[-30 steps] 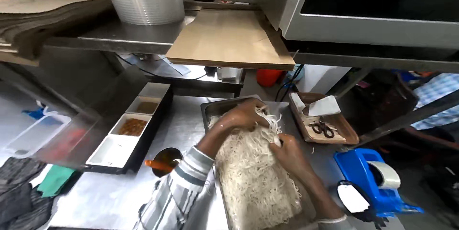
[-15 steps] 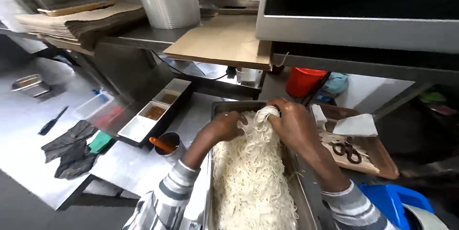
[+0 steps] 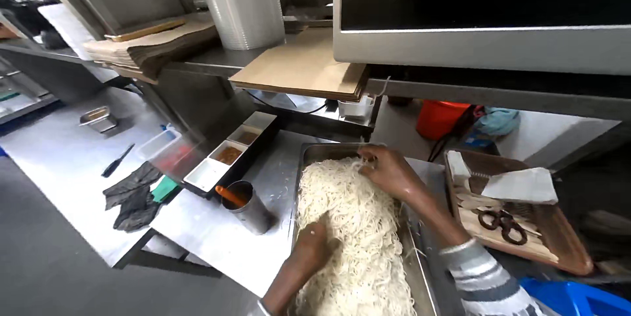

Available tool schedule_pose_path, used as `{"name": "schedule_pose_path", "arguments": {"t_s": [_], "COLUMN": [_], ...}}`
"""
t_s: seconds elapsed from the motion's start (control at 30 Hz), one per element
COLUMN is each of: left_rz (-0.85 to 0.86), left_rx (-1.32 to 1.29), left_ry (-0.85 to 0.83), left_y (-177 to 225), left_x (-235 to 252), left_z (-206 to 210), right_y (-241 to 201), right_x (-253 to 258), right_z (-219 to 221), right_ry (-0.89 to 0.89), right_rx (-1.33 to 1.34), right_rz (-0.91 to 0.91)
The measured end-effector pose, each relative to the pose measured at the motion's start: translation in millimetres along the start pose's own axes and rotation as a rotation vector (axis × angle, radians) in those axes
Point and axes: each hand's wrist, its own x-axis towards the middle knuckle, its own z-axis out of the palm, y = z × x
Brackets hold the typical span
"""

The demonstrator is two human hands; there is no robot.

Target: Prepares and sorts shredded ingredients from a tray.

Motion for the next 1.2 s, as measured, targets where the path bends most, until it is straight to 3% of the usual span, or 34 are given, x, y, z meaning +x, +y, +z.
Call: {"name": "schedule_pose_path", "arguments": {"t_s": [0.1, 0.17, 0.27, 0.33, 0.47, 0.67, 0.77, 0.9, 0.97, 1.07, 1.2], "left_rz": [-0.086, -0.102, -0.123, -0.110, -0.048, 0.002, 0.164, 0.437, 0.462, 0.471, 0.602], "left_rx": [-0.103, -0.198, -0.396, -0.540, -0.922, -1.139, -0.995, -0.474, -0.235, 0.026, 0.226], "left_ry": [0.022, 0.059, 0.138, 0.144, 0.040, 0.036, 0.015, 0.113, 0.174, 0.205, 0.335], "left_y": [-8.3, -14.4, -26.2, -32.8, -28.3, 16.0, 46.4, 78.9, 91.3, 106.3, 113.7], "left_x": [-1.8, 7.2, 32.2, 43.9, 31.8, 4.6, 2.2, 20.1, 25.8, 20.6, 22.3], "left_z": [12.2, 16.7, 27.0, 35.2, 39.0, -33.5, -74.9, -125.5, -142.4, -152.5, -148.2], "right_y": [59.3, 83.1, 90.1, 80.4, 34.9, -22.8, -47.6, -54.6, -58.9, -64.5, -64.3], "right_x": [-28.6, -51.7, -78.8, -90.7, -105.3, -85.6, -85.8, -92.9, -99.6, -106.4, -113.9], "right_z": [37.2, 77.1, 130.9, 141.0, 126.4, 36.0, 3.3, -19.6, -29.6, -23.6, -25.3], "right_ry": [-0.201, -0.250, -0.063, -0.011, -0.010, 0.093, 0.227, 0.296, 0.349, 0.291, 0.444], "right_rx": [0.096, 0.143, 0.300, 0.396, 0.592, 0.255, 0.154, -0.176, -0.264, -0.327, -0.336], "right_rz": [0.318, 0.420, 0.488, 0.546, 0.568, 0.369, 0.257, 0.113, 0.096, 0.077, -0.036]}}
